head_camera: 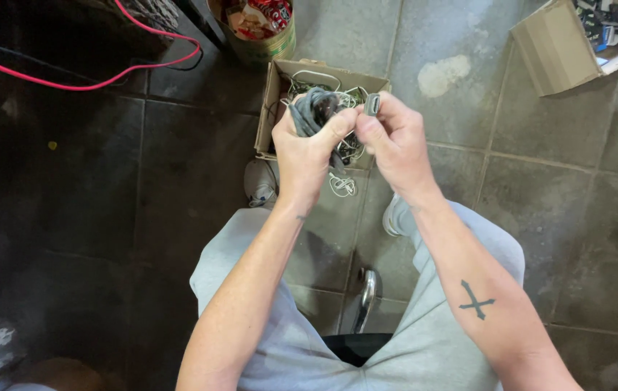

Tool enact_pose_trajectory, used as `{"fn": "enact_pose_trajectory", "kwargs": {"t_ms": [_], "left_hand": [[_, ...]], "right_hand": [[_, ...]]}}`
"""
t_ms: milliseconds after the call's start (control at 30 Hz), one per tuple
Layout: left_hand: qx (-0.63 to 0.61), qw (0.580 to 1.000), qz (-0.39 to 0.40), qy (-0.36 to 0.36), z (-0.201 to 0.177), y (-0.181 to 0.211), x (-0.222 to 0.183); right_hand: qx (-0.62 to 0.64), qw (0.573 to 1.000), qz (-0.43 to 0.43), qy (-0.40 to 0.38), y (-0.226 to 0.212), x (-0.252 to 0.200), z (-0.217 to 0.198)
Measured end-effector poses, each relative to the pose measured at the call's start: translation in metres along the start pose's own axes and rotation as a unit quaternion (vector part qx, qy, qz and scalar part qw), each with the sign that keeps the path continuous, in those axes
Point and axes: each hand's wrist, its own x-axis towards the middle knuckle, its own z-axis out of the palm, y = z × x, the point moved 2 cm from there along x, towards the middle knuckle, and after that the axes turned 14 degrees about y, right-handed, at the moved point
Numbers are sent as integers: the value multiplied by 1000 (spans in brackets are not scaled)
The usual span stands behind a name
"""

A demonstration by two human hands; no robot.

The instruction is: Untangling and coiling various electronic cables from a storage box.

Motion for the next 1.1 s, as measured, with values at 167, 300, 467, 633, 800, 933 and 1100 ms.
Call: {"fn": "enact_pose_trajectory", "kwargs": {"t_ms": [167,300,467,633,800,933,1100], "left_hand": [[-70,996,-6,-64,-19,-6,23],[-72,992,-32,-103,-17,-2,20],[63,989,-5,-133,-13,27,16],[228,968,60,-90,-19,33,22],[361,926,107,-23,-27,36,32],[485,851,88,-181,-1,46,7],[402,872,64,-271,4,59,-9]], "right_hand": [[57,996,72,3,2,-16,22],[97,987,129,-6,17,-17,19],[38,993,109,-33,44,-18,7],[7,988,131,-79,-3,-17,11],[-29,997,-5,-65,-35,5,-13],[-115,985,-63,-109,-45,-4,10],[-217,950,-188,-125,-38,3,4]]}}
